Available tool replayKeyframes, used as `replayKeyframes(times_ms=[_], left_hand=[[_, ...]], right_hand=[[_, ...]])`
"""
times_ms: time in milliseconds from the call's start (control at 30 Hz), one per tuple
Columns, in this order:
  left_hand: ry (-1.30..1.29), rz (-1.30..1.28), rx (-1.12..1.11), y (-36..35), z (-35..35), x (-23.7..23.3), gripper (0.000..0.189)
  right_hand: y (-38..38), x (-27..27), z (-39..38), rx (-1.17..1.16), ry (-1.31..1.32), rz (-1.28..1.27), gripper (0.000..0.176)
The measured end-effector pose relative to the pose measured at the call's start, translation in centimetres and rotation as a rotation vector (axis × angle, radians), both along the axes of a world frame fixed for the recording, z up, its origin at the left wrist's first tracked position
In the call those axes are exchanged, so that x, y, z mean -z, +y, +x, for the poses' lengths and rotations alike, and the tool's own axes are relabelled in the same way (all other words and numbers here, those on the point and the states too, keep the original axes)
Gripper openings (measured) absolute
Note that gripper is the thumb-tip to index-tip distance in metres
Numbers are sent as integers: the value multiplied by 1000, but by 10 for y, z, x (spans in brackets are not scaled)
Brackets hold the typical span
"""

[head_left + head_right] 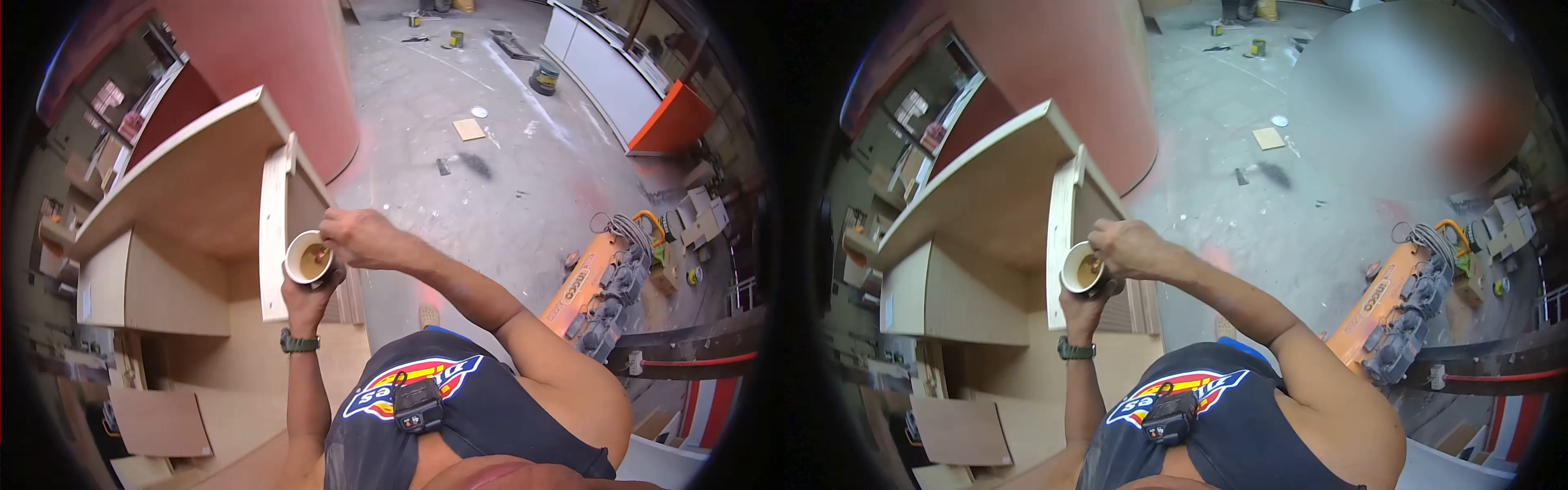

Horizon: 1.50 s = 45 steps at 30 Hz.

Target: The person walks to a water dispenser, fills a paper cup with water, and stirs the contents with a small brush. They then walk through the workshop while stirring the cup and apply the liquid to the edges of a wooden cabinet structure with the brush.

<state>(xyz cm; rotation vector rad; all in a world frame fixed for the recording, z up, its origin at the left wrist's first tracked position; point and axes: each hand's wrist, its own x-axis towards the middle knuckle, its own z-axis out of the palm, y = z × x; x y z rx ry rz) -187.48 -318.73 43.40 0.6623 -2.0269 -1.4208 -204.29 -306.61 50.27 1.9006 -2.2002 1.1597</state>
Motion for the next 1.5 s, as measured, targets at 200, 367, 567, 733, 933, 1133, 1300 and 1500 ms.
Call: replayKeyframes(times_ms=[200, 367, 567, 733, 933, 1133, 1300, 1500], left_hand=[[44, -127, -105, -31, -74, -20, 71], [28, -100, -138, -67, -105, -29, 74], [-12, -187, -196, -130, -127, -26, 74], [78, -178, -195, -178, -145, -21, 71], [139, -140, -203, -220, -158, 1, 73], [81, -128, -232, -250, -174, 26, 78], [24, -209, -294, -263, -179, 30, 84], [9, -193, -332, -262, -179, 23, 85]], right_hand=[[-42, -22, -80, -122, 27, 49, 13], [-92, -18, -121, -160, 54, -63, 10], [-151, -25, -143, -173, 129, 12, 13], [-201, -33, -154, -169, 148, 62, 12], [-242, -37, -160, -169, 221, 159, 11], [-282, -10, -190, -189, 176, 138, 12], [-294, -26, -200, -180, 136, 183, 14], [-307, -29, -191, -231, 246, 98, 17]])
